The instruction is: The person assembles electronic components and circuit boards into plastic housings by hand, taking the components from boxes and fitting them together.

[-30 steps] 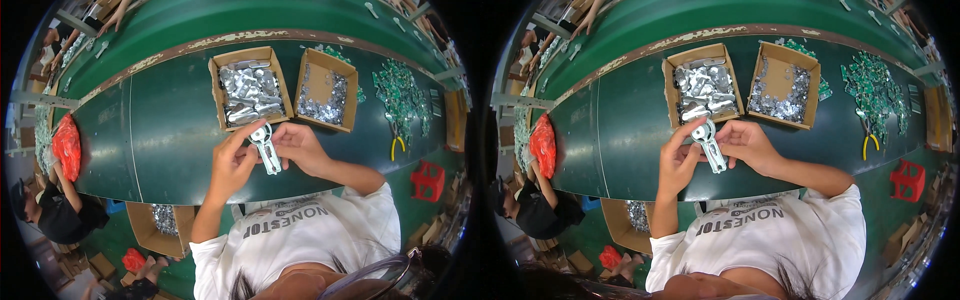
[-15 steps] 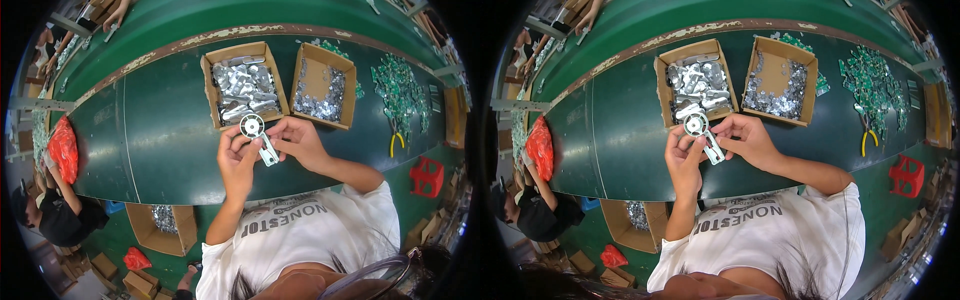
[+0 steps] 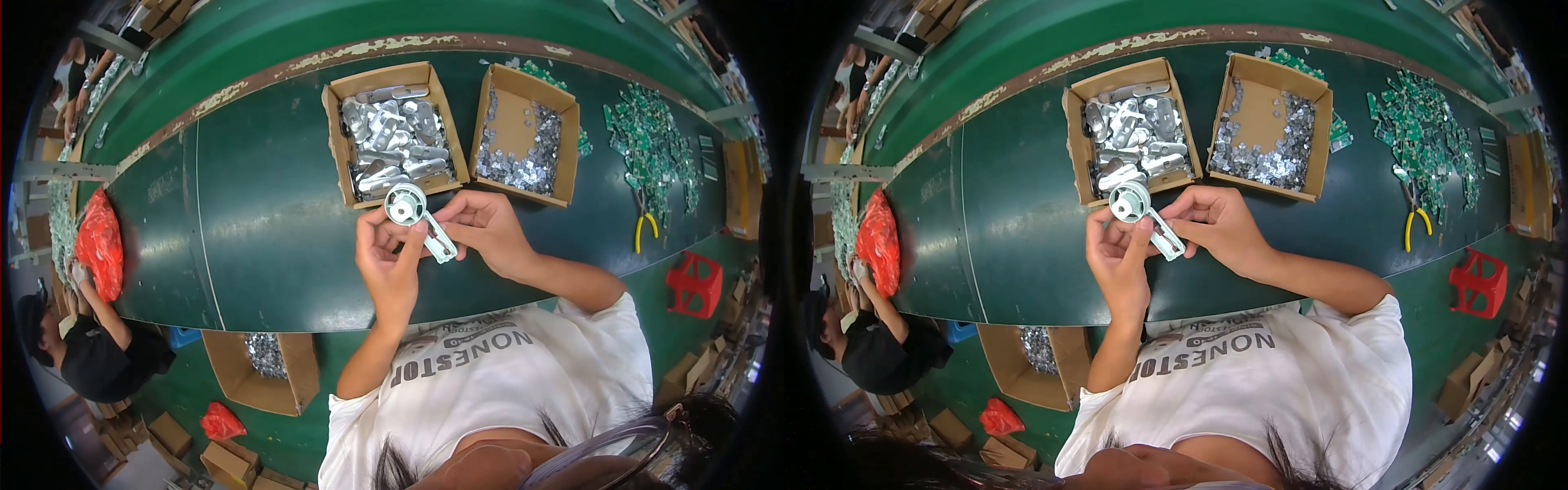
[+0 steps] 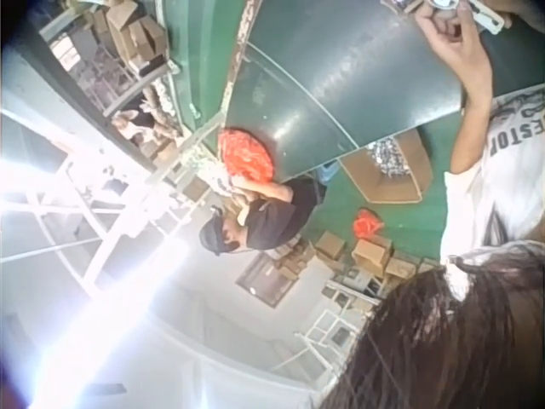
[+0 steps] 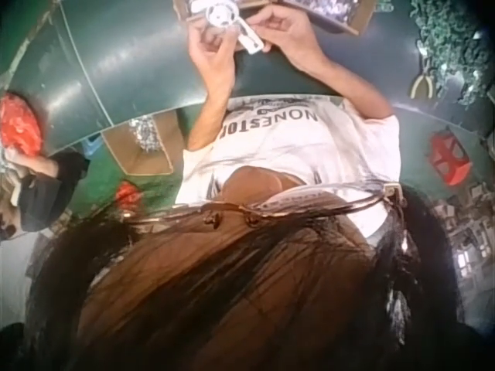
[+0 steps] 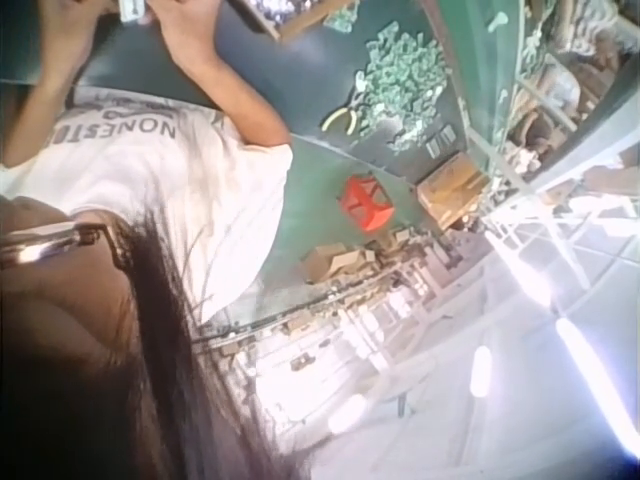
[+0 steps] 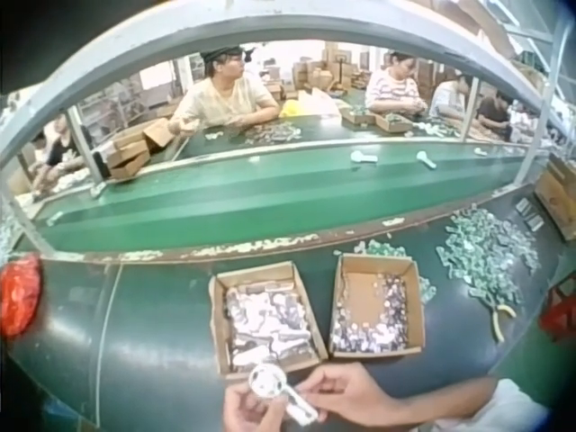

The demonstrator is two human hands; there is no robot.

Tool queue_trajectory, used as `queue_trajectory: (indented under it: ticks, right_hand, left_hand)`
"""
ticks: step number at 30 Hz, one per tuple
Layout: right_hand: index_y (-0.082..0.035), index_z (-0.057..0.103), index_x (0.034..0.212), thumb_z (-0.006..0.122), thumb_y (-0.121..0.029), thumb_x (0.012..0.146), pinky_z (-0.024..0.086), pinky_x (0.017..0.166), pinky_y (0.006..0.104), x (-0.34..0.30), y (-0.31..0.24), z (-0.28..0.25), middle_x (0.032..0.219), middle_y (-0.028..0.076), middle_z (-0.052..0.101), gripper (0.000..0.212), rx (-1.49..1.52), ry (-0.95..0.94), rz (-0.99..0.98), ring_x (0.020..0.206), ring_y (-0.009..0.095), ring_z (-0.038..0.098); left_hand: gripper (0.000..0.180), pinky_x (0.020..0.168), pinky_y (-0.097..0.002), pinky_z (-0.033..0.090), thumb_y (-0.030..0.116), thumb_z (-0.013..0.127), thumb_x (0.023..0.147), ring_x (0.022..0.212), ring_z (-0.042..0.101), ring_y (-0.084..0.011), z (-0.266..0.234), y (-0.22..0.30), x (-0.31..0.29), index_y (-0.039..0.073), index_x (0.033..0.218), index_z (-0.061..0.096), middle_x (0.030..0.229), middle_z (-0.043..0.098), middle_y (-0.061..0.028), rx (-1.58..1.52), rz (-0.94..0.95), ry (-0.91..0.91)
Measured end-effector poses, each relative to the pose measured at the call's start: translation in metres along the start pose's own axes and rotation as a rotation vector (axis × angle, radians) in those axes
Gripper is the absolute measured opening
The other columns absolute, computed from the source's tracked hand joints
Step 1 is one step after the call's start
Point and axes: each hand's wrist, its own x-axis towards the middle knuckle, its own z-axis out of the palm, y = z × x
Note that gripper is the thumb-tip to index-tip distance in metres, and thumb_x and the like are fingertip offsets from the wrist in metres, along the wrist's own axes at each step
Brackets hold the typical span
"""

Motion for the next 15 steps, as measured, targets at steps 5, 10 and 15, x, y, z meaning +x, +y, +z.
queue_trajectory:
  ticks: [5, 10, 15]
  right_hand:
    - [0.003, 0.058, 0.094, 0.057, -0.005, 0.085, 0.048, 0.05, 0.0191, -0.0012, 0.001, 0.0022, 0.085, 0.007, 0.063, 0.012, 0.009, 0.005, 0.013, 0.074, 0.01, 0.061]
    - [0.003, 0.056, 0.096, 0.056, -0.005, 0.086, 0.047, 0.049, 0.0193, -0.0028, 0.0001, 0.004, 0.085, 0.007, 0.063, 0.013, 0.008, -0.003, 0.027, 0.073, 0.009, 0.061]
    - [0.003, 0.055, 0.097, 0.057, -0.006, 0.086, 0.047, 0.049, 0.0194, -0.0035, 0.0006, 0.0039, 0.084, 0.007, 0.062, 0.014, 0.045, -0.015, 0.009, 0.073, 0.009, 0.06]
  left_hand:
    - [0.025, 0.057, -0.0216, 0.054, 0.0, 0.061, 0.082, 0.071, 0.06, -0.0096, -0.0048, -0.0005, 0.0012, 0.0, 0.1, 0.044, 0.08, 0.061, -0.0074, 0.038, 0.003, -0.033]
    - [0.025, 0.053, -0.0204, 0.053, -0.001, 0.062, 0.081, 0.068, 0.06, -0.0091, -0.0028, 0.0056, 0.0004, 0.0, 0.1, 0.044, 0.079, 0.06, -0.0068, 0.043, -0.032, -0.015]
    - [0.026, 0.052, -0.0202, 0.052, -0.002, 0.061, 0.081, 0.068, 0.059, -0.0086, -0.005, 0.0055, 0.0001, -0.001, 0.101, 0.044, 0.077, 0.059, -0.006, 0.076, -0.037, -0.016]
